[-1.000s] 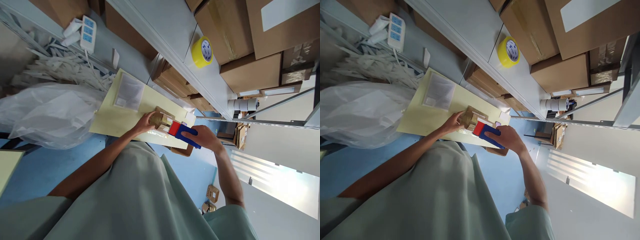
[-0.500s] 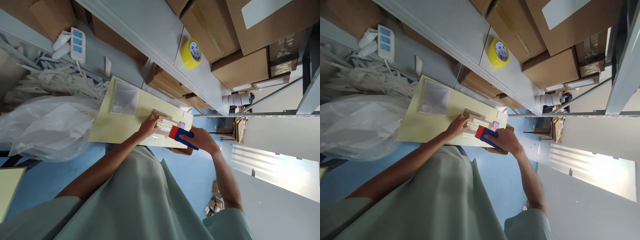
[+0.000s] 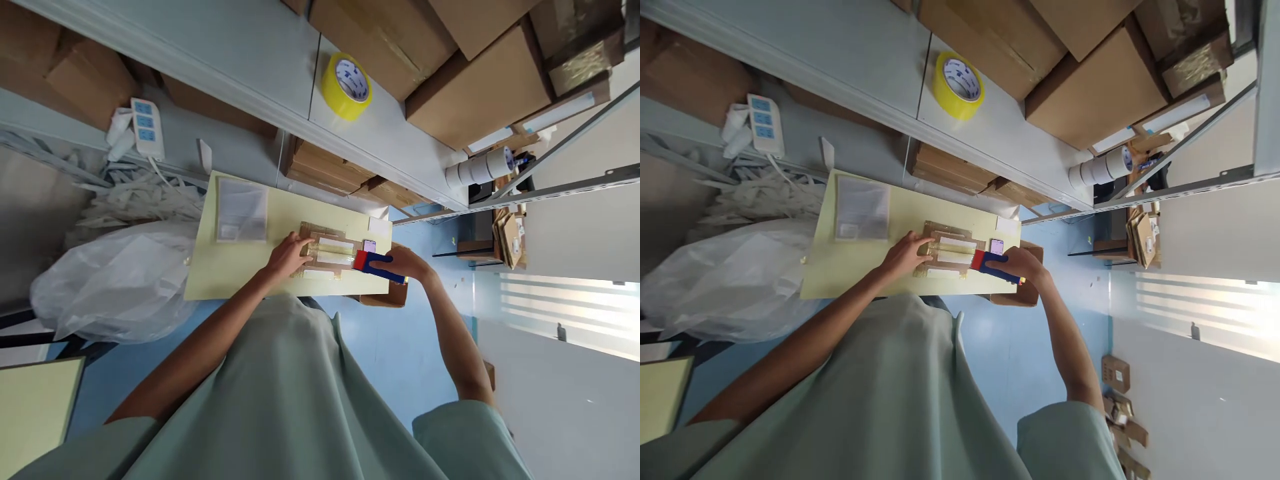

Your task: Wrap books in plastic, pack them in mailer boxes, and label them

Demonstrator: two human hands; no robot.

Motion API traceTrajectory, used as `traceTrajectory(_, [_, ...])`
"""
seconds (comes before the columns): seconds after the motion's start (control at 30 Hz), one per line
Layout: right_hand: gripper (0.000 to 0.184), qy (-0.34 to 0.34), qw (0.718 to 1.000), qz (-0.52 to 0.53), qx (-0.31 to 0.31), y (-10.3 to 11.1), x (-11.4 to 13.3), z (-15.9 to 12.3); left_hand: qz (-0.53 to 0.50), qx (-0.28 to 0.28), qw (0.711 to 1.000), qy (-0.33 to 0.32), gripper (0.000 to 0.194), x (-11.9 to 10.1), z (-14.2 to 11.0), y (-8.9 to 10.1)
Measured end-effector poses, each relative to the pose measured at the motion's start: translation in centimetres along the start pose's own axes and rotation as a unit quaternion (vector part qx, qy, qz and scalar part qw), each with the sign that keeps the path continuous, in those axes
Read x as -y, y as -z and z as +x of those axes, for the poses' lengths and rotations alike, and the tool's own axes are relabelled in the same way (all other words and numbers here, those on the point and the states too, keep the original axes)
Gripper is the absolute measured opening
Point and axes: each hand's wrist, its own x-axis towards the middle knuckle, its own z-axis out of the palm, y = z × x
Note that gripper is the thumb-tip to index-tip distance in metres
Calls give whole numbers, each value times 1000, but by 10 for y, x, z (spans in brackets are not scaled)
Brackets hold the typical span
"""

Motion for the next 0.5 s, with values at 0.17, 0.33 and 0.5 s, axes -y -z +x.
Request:
traceTrajectory(0.17, [66,32,998,44,44,-13,-34,45,24,-16,999,37,55,-3,-1,-3])
traceTrajectory(0.33, [69,87,994,43,47,-27,-54,83,54,-23,996,68,56,-8,-4,-5])
traceTrajectory(0.5, [65,100,993,40,49,-45,-63,111,112,-32,990,82,54,-28,-8,-6])
